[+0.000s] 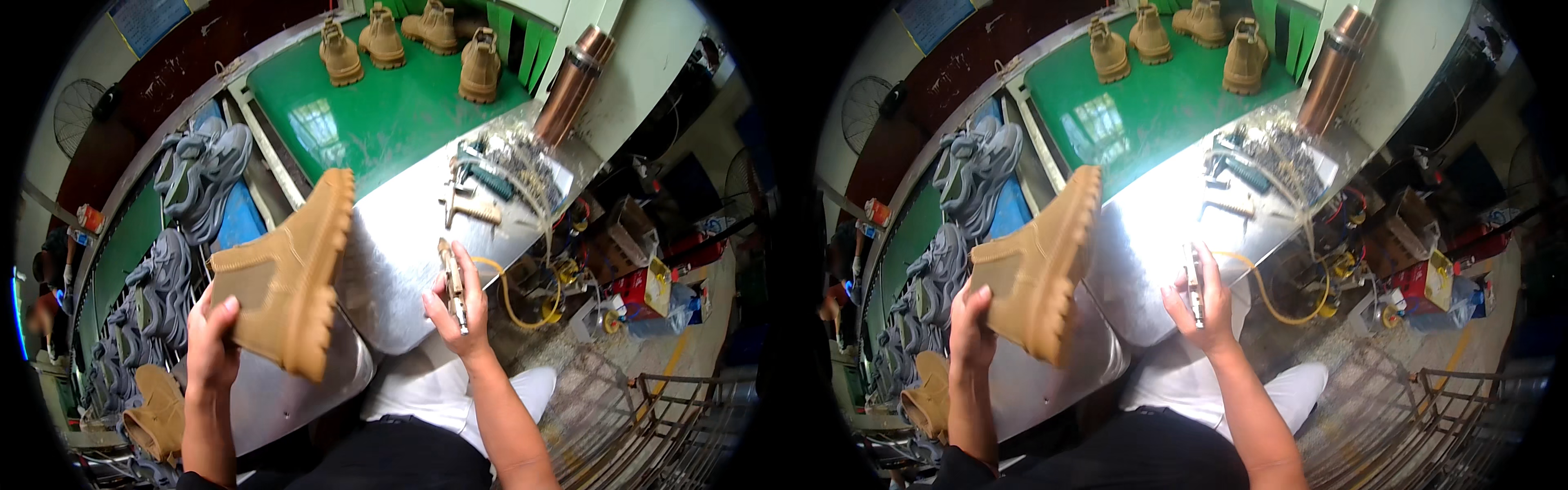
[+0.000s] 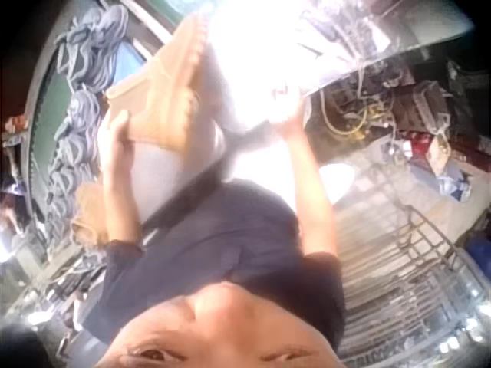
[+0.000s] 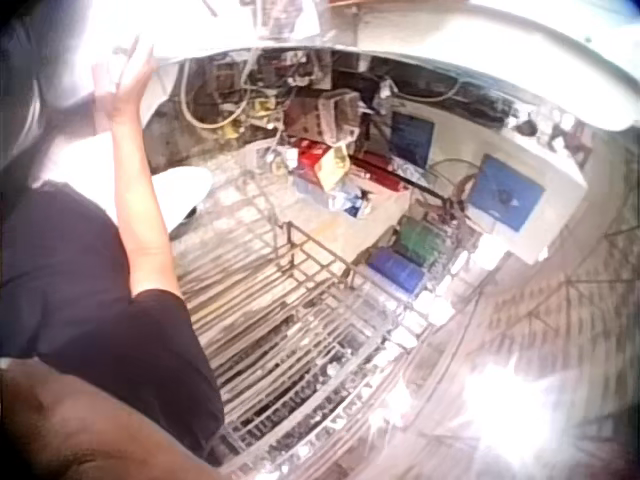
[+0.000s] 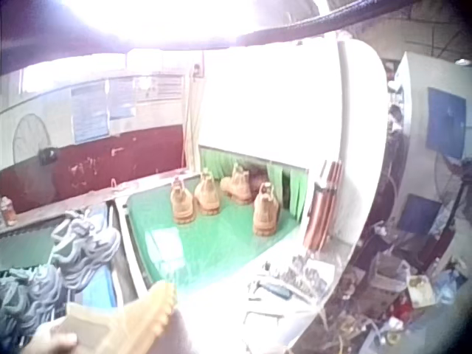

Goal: The person uses a pressurized air nozzle to clean dust and debris from the surfaces and soles of various shoes and boots, handling them individually before placing them back onto a conveyor or rack.

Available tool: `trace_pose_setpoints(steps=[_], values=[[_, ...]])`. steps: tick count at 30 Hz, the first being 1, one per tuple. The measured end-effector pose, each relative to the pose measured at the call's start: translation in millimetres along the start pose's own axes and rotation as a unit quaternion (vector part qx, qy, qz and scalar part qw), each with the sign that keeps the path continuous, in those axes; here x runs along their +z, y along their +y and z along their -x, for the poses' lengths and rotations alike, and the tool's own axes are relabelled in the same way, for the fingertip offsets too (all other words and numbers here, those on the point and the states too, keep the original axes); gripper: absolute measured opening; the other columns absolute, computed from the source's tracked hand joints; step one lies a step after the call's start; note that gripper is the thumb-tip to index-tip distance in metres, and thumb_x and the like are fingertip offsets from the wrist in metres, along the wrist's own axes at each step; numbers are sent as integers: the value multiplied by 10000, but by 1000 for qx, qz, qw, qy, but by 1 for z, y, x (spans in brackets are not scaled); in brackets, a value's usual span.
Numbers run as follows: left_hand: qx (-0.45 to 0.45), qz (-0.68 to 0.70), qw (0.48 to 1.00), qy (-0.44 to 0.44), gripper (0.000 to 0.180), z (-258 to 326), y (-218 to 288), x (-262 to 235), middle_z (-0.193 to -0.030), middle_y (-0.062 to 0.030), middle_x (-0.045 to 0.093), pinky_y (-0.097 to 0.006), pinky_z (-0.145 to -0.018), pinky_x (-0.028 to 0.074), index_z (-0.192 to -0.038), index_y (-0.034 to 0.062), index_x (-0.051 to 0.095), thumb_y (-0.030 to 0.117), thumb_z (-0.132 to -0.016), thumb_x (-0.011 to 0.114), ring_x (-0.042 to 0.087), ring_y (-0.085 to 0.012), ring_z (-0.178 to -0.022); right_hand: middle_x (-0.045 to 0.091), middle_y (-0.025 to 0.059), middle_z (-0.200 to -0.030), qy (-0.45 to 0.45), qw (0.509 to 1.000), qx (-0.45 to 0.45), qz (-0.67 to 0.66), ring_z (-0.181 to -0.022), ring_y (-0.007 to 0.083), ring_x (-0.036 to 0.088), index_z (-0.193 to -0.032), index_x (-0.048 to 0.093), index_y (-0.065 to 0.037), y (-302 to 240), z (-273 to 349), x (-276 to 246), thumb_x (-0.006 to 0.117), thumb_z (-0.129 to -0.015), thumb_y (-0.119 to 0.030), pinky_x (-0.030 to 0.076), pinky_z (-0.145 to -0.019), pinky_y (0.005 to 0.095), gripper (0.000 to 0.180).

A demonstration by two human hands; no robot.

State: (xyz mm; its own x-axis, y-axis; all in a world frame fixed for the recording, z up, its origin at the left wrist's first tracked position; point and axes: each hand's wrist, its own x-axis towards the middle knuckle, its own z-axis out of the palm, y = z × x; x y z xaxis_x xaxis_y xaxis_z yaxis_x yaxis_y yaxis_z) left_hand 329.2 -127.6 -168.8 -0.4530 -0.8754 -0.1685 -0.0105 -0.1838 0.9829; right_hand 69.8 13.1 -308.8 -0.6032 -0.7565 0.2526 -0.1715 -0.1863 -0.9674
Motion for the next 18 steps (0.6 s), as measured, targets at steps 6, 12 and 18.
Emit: trace_pose_setpoints(steps=[6, 12, 18], values=[[116, -85, 988, 53, 611, -193, 21, 99, -1063, -170, 660, -310, -896, 483, -1298, -66, 457, 310, -862, 661, 633, -191, -1003, 586, 35, -854, -49, 995, 67, -52, -751, 103, 565, -1392, 407, 14, 3, -11, -9, 645, -780, -69, 480, -704, 245, 662], [246, -398, 879, 87, 536, -404, -41, 256, -986, -274, 645, -457, -852, 519, -1335, -3, 424, 103, -827, 555, 631, -408, -938, 593, 82, -835, -41, 990, 105, -79, -761, 141, 561, -1376, 351, 109, -8, -4, 0, 647, -744, -139, 484, -721, 275, 741], [429, -338, 837, -36, 621, -297, -27, 107, -1278, -199, 563, -389, -1018, 436, -1364, 72, 463, 315, -840, 690, 543, -317, -1192, 542, 178, -1318, -20, 902, 363, -232, -1216, 328, 504, -1305, 522, -12, 21, 3, -27, 605, -843, -150, 347, -1067, 425, 489]])
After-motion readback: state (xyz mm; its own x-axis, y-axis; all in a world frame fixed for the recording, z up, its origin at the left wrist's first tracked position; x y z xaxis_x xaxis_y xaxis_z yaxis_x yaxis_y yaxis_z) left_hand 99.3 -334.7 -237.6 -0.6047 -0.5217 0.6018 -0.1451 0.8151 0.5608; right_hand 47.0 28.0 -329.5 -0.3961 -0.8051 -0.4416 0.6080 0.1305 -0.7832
